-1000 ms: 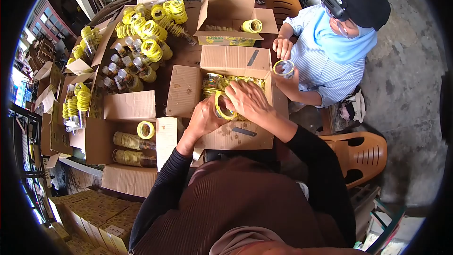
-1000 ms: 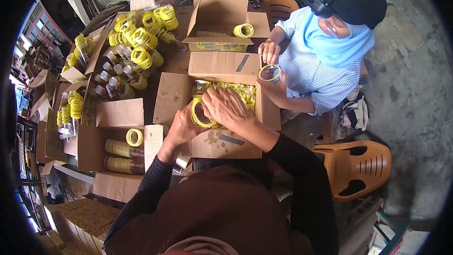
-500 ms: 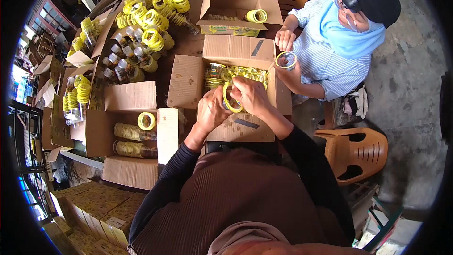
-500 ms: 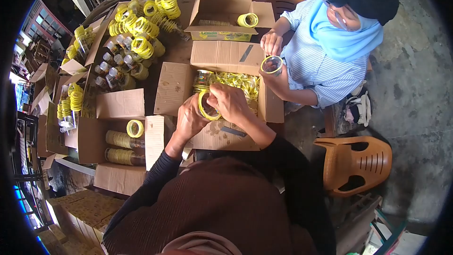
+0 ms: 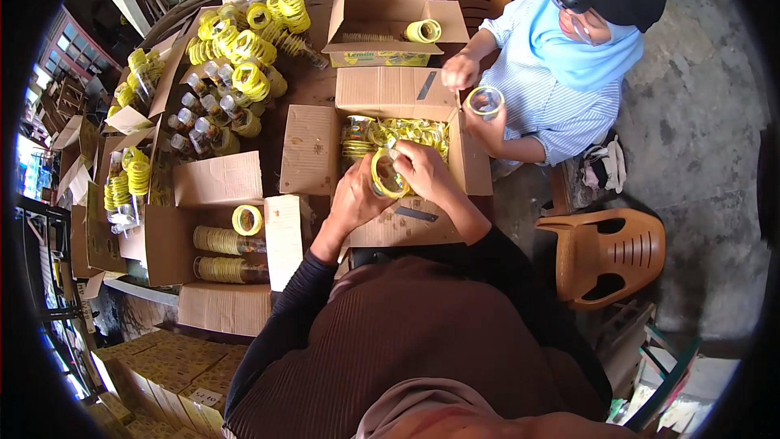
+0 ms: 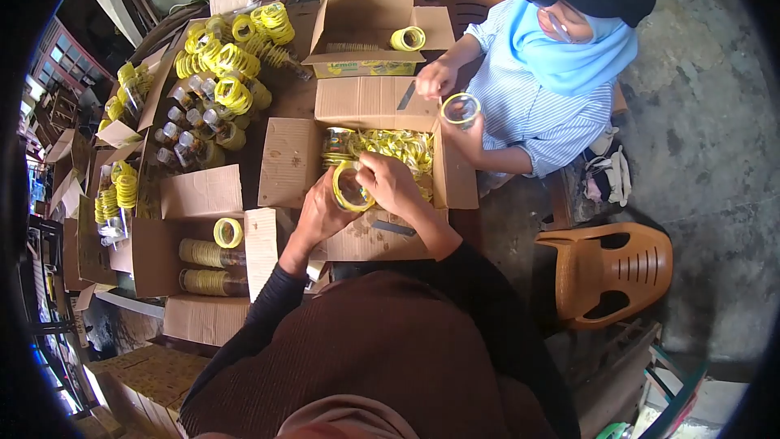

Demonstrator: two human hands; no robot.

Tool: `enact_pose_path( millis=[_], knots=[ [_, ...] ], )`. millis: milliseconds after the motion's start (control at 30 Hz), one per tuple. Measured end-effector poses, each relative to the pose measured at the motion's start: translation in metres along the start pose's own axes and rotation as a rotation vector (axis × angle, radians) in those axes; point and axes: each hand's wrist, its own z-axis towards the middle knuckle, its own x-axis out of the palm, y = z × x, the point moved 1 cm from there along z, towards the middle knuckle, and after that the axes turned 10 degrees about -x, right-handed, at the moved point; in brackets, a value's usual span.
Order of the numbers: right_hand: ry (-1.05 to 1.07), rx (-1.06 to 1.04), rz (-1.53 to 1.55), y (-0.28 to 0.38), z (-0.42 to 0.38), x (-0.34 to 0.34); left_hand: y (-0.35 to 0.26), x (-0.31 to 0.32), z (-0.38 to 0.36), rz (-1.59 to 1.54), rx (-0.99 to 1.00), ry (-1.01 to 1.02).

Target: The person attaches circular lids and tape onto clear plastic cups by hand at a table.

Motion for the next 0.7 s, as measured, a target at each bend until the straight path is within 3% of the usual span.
enact_pose_path(
  millis=[67, 200, 333, 400, 467, 533, 700],
  knots=[
    [0.135, -0.075, -0.171, 0.006, 0.000, -0.013, 0.005, -0.007, -0.002, -0.101, 0.085, 0.131],
    [0.216, -0.157, -0.215, 0.014, 0.002, -0.022, 0.037, 0.001, -0.004, -0.007, 0.055, 0.255],
    [0.404, -0.189, -0.317, 0.015, -0.001, -0.019, 0.006, -0.019, 0.003, -0.004, 0.027, 0.441],
    [0.455, -0.284, -0.262, 0.024, -0.003, -0.020, 0.008, -0.016, 0.003, -0.195, 0.234, 0.419],
    [0.435, -0.326, -0.239, 0.028, -0.005, -0.021, 0.004, -0.017, 0.000, -0.311, 0.192, 0.500],
    [0.463, -0.326, -0.264, 0.028, -0.004, -0.022, 0.004, -0.014, -0.005, -0.381, -0.102, 0.747],
    [0.392, -0.243, -0.165, 0.016, -0.010, -0.020, 0.010, 0.005, -0.017, -0.355, 0.030, 0.431]
  ],
)
